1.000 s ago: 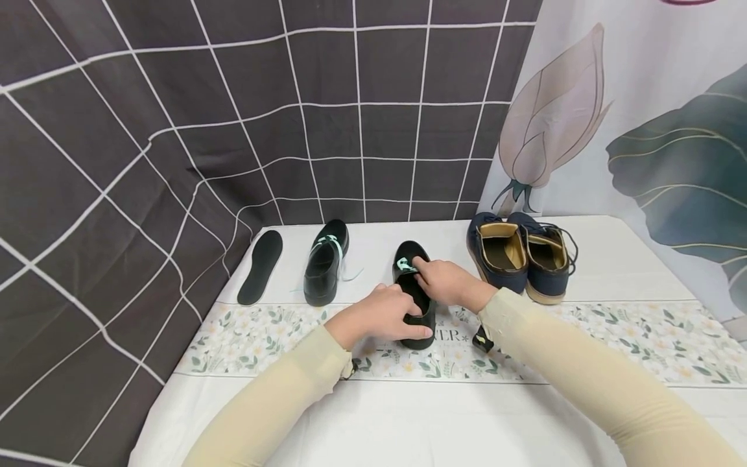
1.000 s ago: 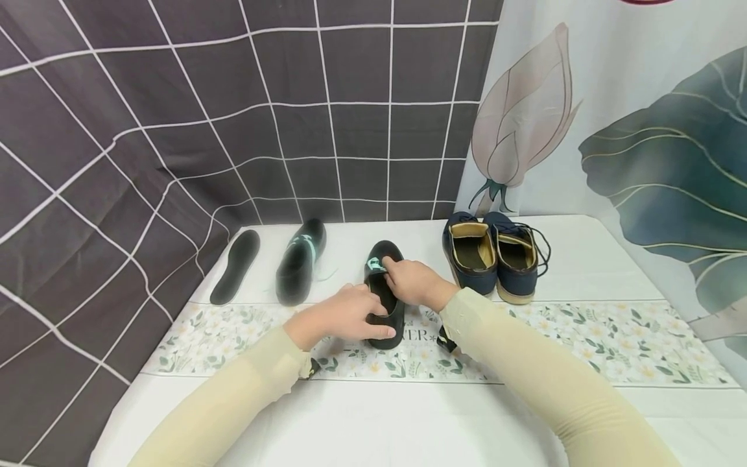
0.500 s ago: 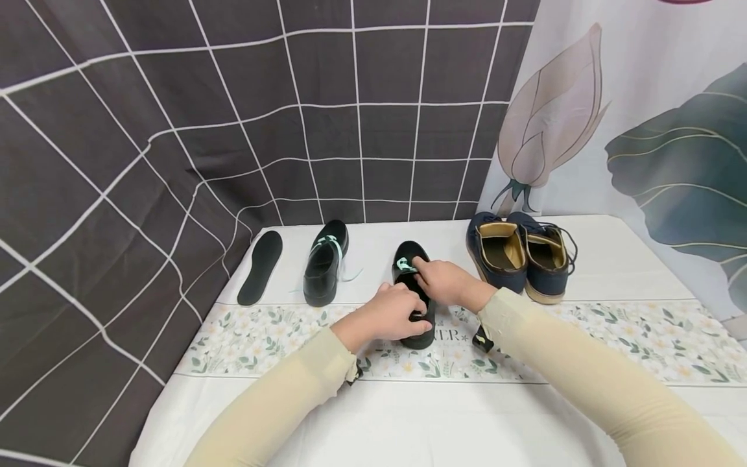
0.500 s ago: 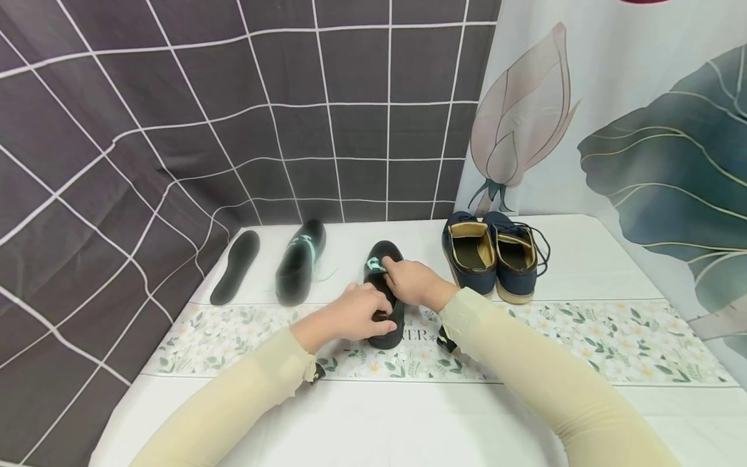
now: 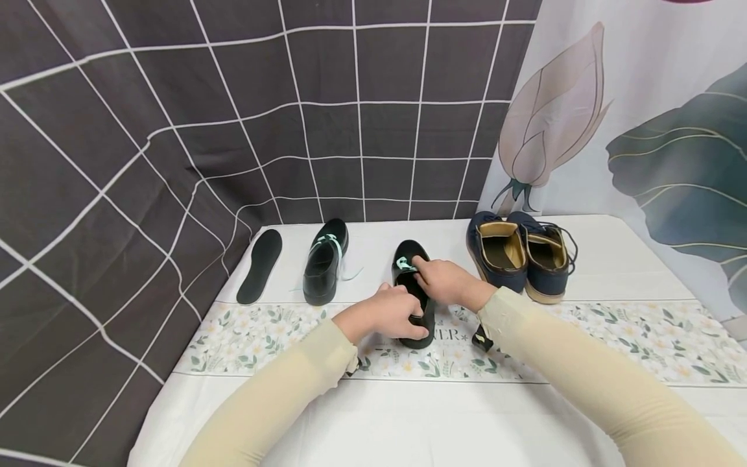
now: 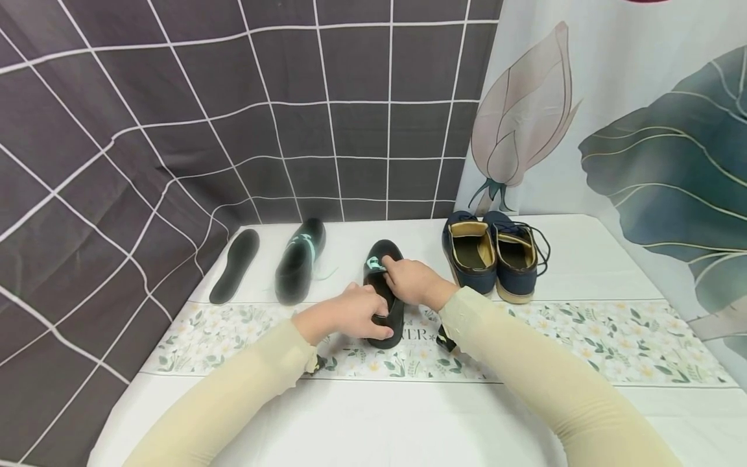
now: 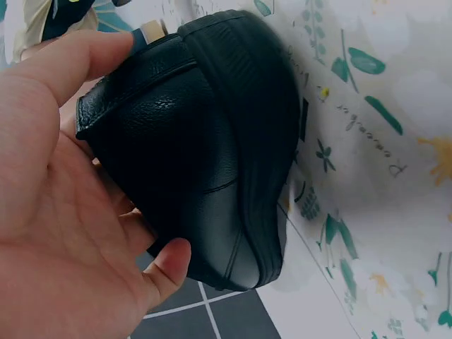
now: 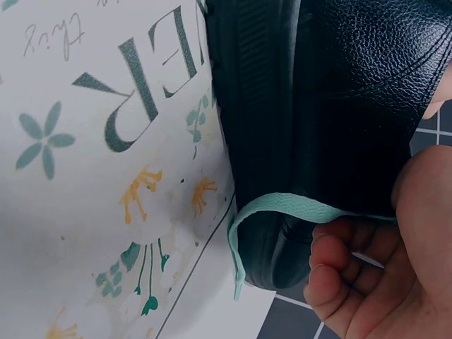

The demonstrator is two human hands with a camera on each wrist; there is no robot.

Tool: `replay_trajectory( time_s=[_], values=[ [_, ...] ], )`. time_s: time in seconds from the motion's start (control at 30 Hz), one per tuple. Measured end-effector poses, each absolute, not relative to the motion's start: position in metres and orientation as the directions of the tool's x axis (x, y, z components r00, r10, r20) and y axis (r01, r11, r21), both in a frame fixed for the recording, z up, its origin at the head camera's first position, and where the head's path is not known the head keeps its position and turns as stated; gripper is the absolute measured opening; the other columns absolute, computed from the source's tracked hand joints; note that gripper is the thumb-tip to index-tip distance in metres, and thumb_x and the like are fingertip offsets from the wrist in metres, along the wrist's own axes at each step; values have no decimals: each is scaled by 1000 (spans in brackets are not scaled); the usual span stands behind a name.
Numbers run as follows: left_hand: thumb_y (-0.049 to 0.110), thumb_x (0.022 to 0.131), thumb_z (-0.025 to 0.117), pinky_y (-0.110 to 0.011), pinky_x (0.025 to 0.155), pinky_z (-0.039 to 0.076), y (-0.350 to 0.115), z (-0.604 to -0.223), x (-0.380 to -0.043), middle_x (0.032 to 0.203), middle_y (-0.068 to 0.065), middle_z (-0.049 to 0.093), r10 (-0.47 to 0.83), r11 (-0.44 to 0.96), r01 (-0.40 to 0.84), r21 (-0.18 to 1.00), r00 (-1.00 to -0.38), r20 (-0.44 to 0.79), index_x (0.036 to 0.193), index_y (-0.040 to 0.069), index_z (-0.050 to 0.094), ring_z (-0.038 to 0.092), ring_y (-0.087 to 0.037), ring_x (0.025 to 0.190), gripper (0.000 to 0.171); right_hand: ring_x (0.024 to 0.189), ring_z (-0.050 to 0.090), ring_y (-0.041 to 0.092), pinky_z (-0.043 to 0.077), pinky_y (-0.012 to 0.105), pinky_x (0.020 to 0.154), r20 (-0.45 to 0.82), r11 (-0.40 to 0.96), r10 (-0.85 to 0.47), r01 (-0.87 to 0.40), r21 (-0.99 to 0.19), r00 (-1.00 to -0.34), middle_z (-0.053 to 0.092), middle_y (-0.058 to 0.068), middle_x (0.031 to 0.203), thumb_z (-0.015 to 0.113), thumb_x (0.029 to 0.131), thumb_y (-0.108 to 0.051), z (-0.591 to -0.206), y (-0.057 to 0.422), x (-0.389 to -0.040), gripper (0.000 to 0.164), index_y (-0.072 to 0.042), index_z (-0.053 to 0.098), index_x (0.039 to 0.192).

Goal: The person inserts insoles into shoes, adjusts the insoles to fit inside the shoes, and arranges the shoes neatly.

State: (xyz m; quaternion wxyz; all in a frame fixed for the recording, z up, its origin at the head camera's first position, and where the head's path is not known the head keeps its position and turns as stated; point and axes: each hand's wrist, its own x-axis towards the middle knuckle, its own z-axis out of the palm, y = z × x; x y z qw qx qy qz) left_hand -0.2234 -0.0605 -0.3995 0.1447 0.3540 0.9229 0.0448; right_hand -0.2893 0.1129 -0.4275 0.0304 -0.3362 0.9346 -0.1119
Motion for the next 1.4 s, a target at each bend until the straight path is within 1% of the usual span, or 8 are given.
replay_trajectory(
  time_s=[0.1, 0.17, 0.33, 0.53, 0.9, 1.2, 1.3, 1.4],
  values=[
    [52, 94, 62, -34, 81, 32, -60, -399, -222, 84, 15, 61, 650, 759, 629, 169, -716, -255, 75, 29, 71, 48, -12, 92, 30, 65, 59, 16, 47, 37, 63, 25, 749, -636, -624, -224, -771, 53, 2, 72, 43, 107, -21, -428, 112, -290, 12, -8, 46, 107],
    [52, 95, 61, -35, 83, 32, -61, -399, -221, 87, 16, 63, 643, 764, 623, 166, -718, -268, 80, 31, 74, 49, -12, 93, 29, 66, 59, 16, 47, 37, 63, 21, 751, -634, -622, -223, -773, 53, 2, 72, 43, 107, -21, -428, 111, -289, 13, -9, 46, 107],
    [53, 96, 59, -36, 85, 34, -61, -400, -220, 69, 14, 62, 639, 767, 617, 175, -714, -285, 72, 30, 68, 52, -12, 93, 35, 69, 63, 18, 49, 38, 64, 16, 757, -627, -613, -228, -779, 56, 3, 75, 43, 107, -21, -429, 111, -289, 14, -8, 46, 109],
    [50, 97, 59, -34, 81, 34, -59, -402, -220, 67, 11, 58, 644, 763, 627, 155, -722, -252, 67, 28, 64, 52, -12, 88, 37, 70, 63, 18, 48, 38, 65, 19, 756, -625, -611, -233, -780, 56, 3, 75, 42, 107, -22, -429, 113, -289, 14, -8, 46, 109],
    [46, 94, 64, -33, 77, 34, -59, -408, -218, 59, 12, 56, 656, 754, 619, 222, -732, -184, 65, 27, 60, 54, -7, 68, 35, 70, 62, 17, 49, 38, 64, 18, 767, -612, -599, -230, -791, 57, 3, 75, 43, 107, -22, -430, 116, -288, 14, -9, 46, 109],
    [44, 91, 61, -34, 77, 33, -56, -402, -215, 48, 11, 43, 615, 789, 595, 155, -759, -213, 53, 25, 49, 52, -11, 73, 44, 66, 58, 16, 47, 37, 63, 24, 761, -615, -601, -244, -788, 55, 3, 75, 42, 107, -22, -429, 115, -288, 13, -8, 45, 108],
    [45, 91, 60, -35, 78, 32, -54, -401, -214, 54, 11, 49, 599, 800, 584, 136, -766, -233, 56, 25, 53, 52, -12, 80, 40, 65, 58, 15, 47, 36, 62, 27, 761, -615, -601, -245, -788, 55, 2, 74, 42, 107, -22, -429, 115, -287, 14, -9, 45, 107],
    [49, 91, 59, -36, 80, 33, -54, -402, -214, 67, 12, 60, 586, 809, 572, 136, -771, -247, 69, 27, 64, 53, -14, 88, 31, 64, 57, 15, 46, 36, 61, 34, 759, -614, -601, -252, -789, 54, 2, 73, 43, 107, -22, -429, 115, -286, 14, -8, 46, 107]
  ],
)
